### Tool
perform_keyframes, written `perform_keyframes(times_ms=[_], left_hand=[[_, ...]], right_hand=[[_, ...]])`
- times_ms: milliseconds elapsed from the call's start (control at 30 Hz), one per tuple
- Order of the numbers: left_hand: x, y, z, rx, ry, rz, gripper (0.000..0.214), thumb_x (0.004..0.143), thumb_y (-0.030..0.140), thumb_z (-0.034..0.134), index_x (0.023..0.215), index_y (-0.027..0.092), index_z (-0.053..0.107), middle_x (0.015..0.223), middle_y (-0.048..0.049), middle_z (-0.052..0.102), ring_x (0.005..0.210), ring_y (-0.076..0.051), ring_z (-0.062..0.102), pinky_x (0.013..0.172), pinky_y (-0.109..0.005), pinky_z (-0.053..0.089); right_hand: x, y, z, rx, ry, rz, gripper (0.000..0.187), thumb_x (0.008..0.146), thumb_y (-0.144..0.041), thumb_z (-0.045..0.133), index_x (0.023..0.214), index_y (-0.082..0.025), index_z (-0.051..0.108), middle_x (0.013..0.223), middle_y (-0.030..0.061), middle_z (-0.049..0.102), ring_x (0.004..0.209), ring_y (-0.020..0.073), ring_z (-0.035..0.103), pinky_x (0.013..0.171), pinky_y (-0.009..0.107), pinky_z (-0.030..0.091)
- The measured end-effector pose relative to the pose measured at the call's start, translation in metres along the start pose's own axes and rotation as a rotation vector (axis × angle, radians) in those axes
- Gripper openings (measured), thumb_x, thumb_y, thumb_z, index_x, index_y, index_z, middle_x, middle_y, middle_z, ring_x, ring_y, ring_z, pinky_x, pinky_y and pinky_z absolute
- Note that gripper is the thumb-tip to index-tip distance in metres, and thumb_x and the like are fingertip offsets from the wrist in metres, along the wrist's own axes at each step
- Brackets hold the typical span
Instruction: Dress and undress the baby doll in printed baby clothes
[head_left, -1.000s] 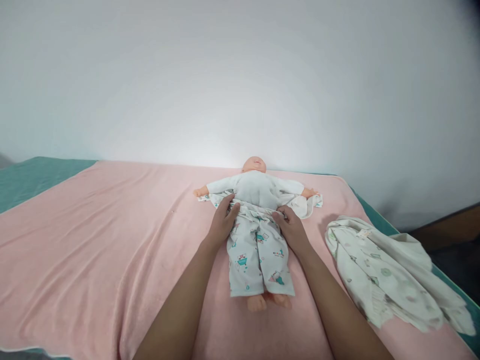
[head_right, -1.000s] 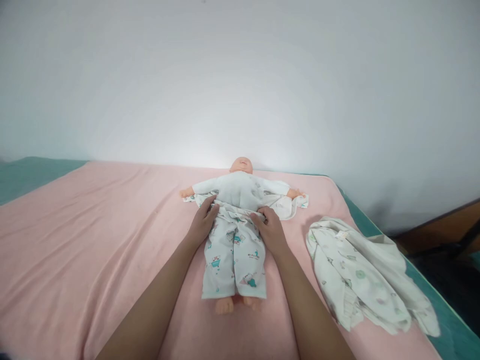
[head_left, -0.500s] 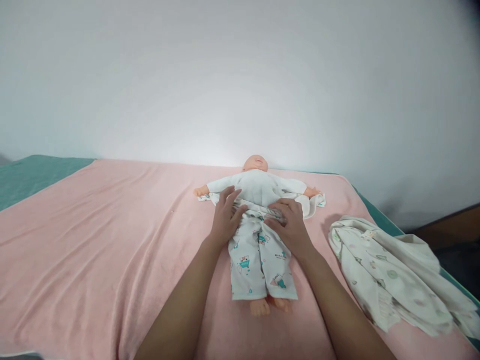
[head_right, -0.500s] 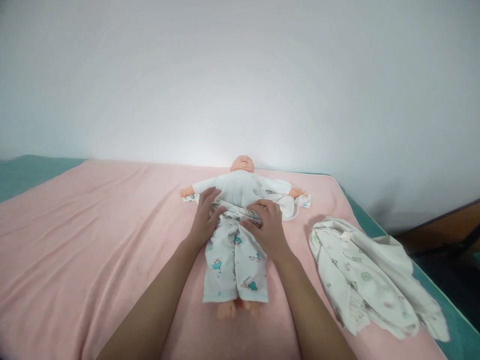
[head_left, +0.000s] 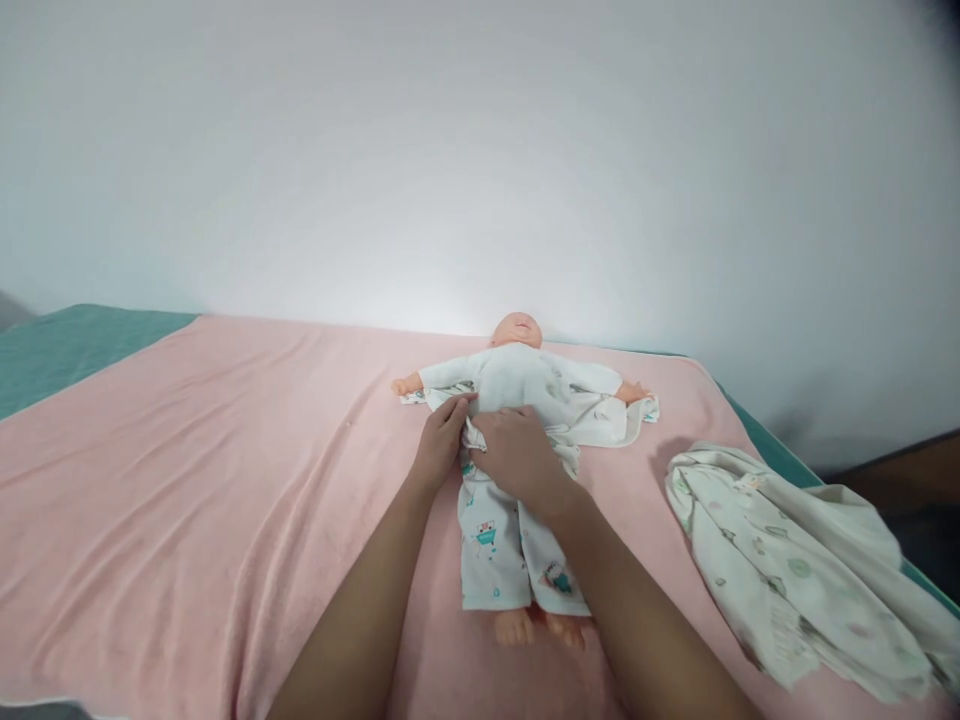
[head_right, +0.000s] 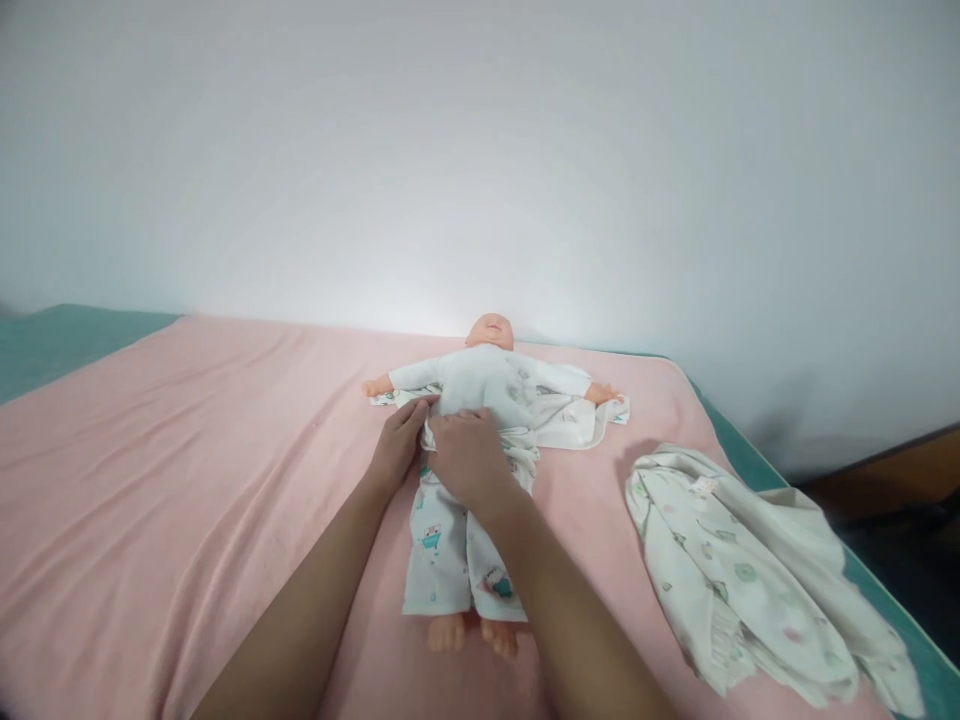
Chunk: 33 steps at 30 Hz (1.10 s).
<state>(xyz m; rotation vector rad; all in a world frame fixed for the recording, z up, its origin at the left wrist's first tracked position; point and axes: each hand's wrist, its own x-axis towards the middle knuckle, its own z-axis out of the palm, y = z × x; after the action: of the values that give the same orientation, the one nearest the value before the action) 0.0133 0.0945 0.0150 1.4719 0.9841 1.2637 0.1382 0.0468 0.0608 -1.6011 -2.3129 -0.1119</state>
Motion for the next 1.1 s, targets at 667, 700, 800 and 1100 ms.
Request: perform_keyframes(times_ms=[667,700,800,1100], left_hand=[[-0.01,0.002,-0.014,0.319,-0.064,0.315,0.038,0.077,0.006,0.04,0.103,0.021,0.064,0.124,-0.0049,0.056,0.119,-0.019,0.049,0.102,-0.035,0.038],[-0.015,0.001,-0.014,0.388,-0.083,0.374,0.04,0.073,0.002,0.038,0.098,0.02,0.064,0.121,-0.0052,0.056,0.117,-0.018,0.05,0.1,-0.035,0.04],[-0.026,-0.001,-0.013,0.607,-0.098,0.491,0.04,0.068,-0.001,0.04,0.095,0.019,0.061,0.115,-0.0082,0.054,0.109,-0.02,0.051,0.091,-0.036,0.043],[-0.026,0.002,-0.007,0.617,-0.009,0.307,0.018,0.065,0.012,0.054,0.057,0.019,0.039,0.061,0.0025,0.047,0.063,-0.013,0.044,0.058,-0.025,0.035]], right_hand=[[-0.034,0.022,-0.007,0.204,0.045,-0.206,0.022,0.089,-0.03,0.052,0.107,-0.02,0.059,0.09,0.0037,0.06,0.088,0.0191,0.052,0.081,0.033,0.032],[-0.037,0.024,-0.006,0.222,0.061,-0.196,0.024,0.089,-0.031,0.053,0.109,-0.02,0.059,0.09,0.0039,0.06,0.088,0.0193,0.052,0.081,0.033,0.032],[-0.041,0.028,-0.003,0.282,0.115,-0.187,0.026,0.09,-0.031,0.052,0.113,-0.022,0.06,0.09,0.0037,0.061,0.088,0.0188,0.054,0.081,0.033,0.034],[-0.04,0.041,-0.004,0.407,0.356,0.076,0.037,0.095,-0.037,0.041,0.063,-0.019,0.051,0.056,-0.0019,0.047,0.057,0.0118,0.044,0.059,0.025,0.03]])
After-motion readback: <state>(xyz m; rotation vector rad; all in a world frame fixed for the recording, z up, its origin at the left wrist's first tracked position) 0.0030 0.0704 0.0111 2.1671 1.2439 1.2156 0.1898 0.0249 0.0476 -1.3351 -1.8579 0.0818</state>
